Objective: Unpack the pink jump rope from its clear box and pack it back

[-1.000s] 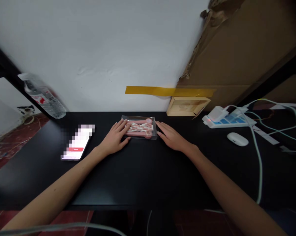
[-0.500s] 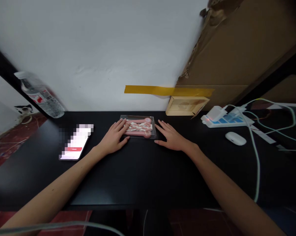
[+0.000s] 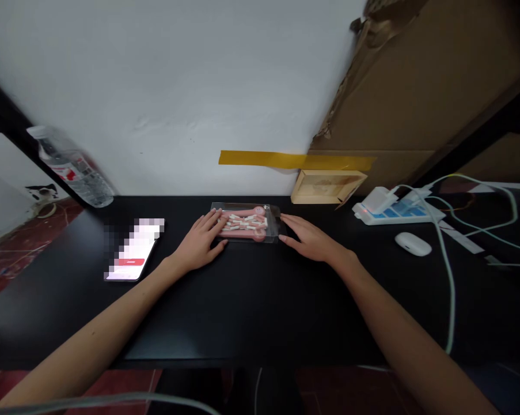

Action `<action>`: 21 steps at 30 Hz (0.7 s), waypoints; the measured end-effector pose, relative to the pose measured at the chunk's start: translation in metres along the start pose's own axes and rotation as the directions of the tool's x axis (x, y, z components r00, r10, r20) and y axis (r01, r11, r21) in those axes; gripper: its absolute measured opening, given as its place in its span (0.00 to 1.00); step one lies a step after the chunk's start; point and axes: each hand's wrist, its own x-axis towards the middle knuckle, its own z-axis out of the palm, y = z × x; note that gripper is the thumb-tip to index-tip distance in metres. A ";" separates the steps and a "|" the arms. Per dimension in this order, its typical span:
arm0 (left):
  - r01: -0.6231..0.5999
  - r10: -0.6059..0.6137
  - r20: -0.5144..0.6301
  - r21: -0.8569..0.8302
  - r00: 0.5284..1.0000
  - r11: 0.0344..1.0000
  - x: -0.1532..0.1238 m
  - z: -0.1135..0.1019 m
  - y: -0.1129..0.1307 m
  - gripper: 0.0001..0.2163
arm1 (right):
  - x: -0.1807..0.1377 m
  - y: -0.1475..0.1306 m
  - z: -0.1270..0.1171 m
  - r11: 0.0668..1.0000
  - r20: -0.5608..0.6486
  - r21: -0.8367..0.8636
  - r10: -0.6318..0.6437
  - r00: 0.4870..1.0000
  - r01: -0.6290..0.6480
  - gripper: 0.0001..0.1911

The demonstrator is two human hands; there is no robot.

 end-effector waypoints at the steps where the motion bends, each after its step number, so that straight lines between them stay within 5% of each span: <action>1: -0.002 0.002 -0.001 0.001 1.000 1.000 0.000 0.000 0.000 0.29 | 0.000 0.000 0.000 1.000 0.000 0.013 0.006 1.000 -0.006 0.35; 16: -0.050 0.050 -0.006 -0.032 0.999 0.998 0.000 -0.001 -0.001 0.30 | 0.011 -0.009 0.022 0.985 -0.233 0.166 -0.004 0.973 0.044 0.20; 21: -0.070 0.070 -0.003 -0.050 0.998 0.996 0.000 -0.002 0.001 0.31 | 0.012 -0.010 0.022 0.985 -0.226 0.173 0.024 0.974 0.016 0.17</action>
